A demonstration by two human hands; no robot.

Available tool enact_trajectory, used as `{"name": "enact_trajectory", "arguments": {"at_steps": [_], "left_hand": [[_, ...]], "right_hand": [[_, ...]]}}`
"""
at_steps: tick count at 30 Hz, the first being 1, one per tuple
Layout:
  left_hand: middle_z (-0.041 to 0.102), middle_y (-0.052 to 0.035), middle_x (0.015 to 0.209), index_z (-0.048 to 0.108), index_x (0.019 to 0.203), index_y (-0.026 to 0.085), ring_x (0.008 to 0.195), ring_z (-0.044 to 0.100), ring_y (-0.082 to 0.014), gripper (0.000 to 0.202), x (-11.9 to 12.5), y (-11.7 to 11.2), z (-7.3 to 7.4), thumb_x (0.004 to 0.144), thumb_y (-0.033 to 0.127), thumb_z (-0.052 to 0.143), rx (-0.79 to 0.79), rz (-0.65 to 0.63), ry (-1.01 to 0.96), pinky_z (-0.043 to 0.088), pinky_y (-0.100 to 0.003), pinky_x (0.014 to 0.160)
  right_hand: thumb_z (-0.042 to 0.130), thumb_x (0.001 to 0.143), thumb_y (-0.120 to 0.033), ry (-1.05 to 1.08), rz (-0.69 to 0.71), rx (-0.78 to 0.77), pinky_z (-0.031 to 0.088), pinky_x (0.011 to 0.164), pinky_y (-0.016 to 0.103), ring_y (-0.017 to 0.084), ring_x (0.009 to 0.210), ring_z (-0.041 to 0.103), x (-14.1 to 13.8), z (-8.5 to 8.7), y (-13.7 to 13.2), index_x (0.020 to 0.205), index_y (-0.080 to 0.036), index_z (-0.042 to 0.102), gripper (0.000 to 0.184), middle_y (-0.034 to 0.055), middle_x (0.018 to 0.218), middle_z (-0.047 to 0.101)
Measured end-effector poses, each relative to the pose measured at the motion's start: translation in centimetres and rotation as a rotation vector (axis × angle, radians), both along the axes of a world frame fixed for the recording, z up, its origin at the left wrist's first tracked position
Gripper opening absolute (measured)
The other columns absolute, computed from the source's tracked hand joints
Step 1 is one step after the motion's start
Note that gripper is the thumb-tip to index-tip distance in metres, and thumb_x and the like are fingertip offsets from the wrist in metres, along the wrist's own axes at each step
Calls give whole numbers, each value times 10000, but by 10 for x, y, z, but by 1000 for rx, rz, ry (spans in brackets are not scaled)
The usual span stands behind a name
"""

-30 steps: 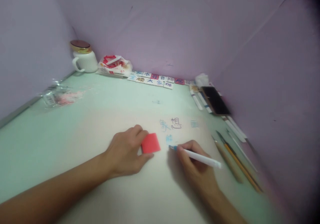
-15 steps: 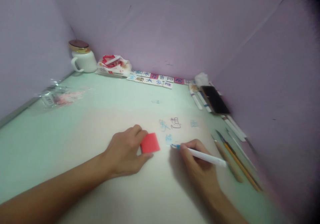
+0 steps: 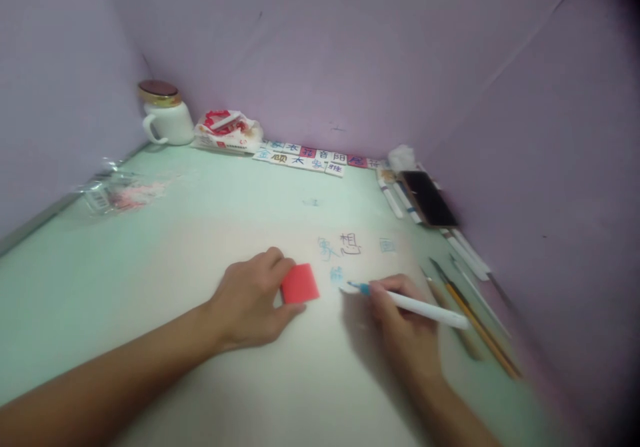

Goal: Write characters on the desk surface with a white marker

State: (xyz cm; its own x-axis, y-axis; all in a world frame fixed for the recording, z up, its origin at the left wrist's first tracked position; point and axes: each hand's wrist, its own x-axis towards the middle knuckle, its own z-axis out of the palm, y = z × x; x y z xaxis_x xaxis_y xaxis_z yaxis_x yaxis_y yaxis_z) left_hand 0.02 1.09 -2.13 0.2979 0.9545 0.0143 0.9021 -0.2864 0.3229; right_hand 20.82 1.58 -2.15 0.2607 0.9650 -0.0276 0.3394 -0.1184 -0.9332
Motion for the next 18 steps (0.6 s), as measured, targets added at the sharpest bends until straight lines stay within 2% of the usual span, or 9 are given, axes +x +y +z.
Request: {"name": "enact_trajectory", "arguments": {"at_steps": [3,8,13,18], "left_hand": [[545,-35,951,514,1031,205,736,554,-180,342,-1,0,-2,783,440,519,18,-6,-7,398,-305,561],[542,-25,951,519,1023,209,746,553,-174,338,-1,0,-4,785,449,519,51,-7,-9,403,-306,583],[549,-29,946,529,1004,208,769,560,-183,334,-2,-1,-4,788,462,507,97,-13,25,404,-304,600],[561,-38,947,536,1004,200,756,569,-184,337,-1,-2,-4,786,454,502,141,-15,50,409,-302,611]], "right_hand": [[570,782,-371,58,-86,101,345,448,204,93,468,432,5,2,6,719,-201,541,184,-50,517,494],[550,806,-484,201,-110,274,309,415,206,80,433,409,25,-5,23,922,-191,580,316,-40,568,551],[588,763,-478,355,-253,340,290,410,195,66,427,383,43,-10,40,859,-190,575,303,-60,545,524],[606,715,-506,440,-245,317,273,395,193,58,401,367,43,-11,44,813,-192,567,332,-75,515,497]]}}
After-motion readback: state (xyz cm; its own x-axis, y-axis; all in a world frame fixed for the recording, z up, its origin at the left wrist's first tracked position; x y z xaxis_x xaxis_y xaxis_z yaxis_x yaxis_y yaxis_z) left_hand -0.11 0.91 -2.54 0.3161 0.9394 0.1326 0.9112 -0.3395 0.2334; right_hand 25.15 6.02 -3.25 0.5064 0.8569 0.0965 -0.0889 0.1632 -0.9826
